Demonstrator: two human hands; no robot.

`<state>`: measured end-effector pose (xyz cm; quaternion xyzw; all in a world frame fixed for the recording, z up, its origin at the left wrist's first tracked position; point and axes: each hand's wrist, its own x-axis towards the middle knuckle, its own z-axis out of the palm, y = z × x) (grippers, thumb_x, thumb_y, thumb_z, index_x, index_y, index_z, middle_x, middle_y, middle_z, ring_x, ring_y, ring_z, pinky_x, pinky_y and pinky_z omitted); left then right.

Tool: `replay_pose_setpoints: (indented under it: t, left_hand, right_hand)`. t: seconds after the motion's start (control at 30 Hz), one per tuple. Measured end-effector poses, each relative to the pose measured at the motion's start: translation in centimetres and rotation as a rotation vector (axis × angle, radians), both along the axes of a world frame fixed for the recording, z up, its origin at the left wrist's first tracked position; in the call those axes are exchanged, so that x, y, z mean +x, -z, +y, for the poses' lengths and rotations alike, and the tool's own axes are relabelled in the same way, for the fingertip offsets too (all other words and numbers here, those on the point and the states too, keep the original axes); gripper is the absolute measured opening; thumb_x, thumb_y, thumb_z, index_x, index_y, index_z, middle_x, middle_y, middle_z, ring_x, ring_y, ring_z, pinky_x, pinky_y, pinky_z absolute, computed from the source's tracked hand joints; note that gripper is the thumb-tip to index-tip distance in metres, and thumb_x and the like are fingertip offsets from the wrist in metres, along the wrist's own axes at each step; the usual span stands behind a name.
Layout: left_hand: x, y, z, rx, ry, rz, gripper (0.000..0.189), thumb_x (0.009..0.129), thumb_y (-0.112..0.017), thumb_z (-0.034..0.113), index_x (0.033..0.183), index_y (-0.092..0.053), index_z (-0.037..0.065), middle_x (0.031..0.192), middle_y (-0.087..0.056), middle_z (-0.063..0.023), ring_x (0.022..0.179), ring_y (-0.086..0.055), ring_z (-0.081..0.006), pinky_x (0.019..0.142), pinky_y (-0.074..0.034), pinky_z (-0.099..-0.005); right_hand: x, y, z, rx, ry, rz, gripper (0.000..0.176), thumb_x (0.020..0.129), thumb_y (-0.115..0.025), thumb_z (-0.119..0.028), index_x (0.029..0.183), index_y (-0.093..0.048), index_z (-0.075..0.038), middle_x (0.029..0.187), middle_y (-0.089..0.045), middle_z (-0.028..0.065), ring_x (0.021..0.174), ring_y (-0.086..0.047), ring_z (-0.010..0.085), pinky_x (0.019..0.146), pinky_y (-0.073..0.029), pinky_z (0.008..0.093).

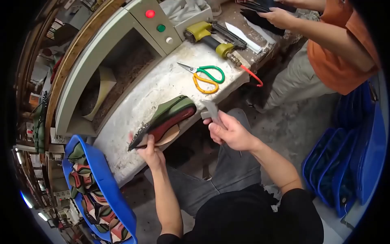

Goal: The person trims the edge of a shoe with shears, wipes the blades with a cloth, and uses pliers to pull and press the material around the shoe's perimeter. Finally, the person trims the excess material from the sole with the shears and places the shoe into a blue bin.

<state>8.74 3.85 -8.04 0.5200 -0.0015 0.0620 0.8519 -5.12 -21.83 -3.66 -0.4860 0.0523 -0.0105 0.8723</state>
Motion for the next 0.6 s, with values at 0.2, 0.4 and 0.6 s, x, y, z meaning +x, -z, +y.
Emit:
replay_pose_setpoints:
  t: [0.2,0.4,0.6]
  left_hand:
    - [-2.0,0.2,2.7,0.681,-0.198,-0.054,0.096,0.083,-0.091,0.016,0.157,-0.033,0.000,0.134,-0.064,-0.0190,0.118,-0.063,-0.0245,0.107,-0.048,-0.0401]
    - [0.7,-7.1,2.1,1.574,-0.020,-0.612,0.087,0.079,-0.091,0.022,0.152,-0.050,-0.001,0.146,-0.061,-0.0210,0.136,-0.056,-0.0383,0.116,-0.042,-0.0496]
    - [4.2,-7.6,0.9,1.419,0.562,-0.744,0.063,0.074,-0.079,0.004,0.136,-0.070,0.005,0.142,-0.067,-0.0186,0.134,-0.062,-0.0425,0.109,-0.053,-0.0466]
  right_hand:
    - [1.1,0.4,1.6,-0.373,-0.227,0.052,0.023,0.111,-0.056,-0.020,0.120,-0.058,0.001,0.090,-0.070,0.0092,0.069,-0.064,0.0206,0.064,-0.051,0.0322]
    - [3.3,0.9,2.6,-0.667,-0.329,-0.047,0.022,0.109,-0.059,-0.019,0.113,-0.058,0.003,0.096,-0.077,0.0130,0.073,-0.072,0.0267,0.065,-0.055,0.0360]
    - [5.1,0.8,2.7,-0.887,-0.332,-0.153,0.018,0.105,-0.063,-0.016,0.109,-0.059,0.001,0.094,-0.077,0.0149,0.072,-0.073,0.0307,0.063,-0.055,0.0376]
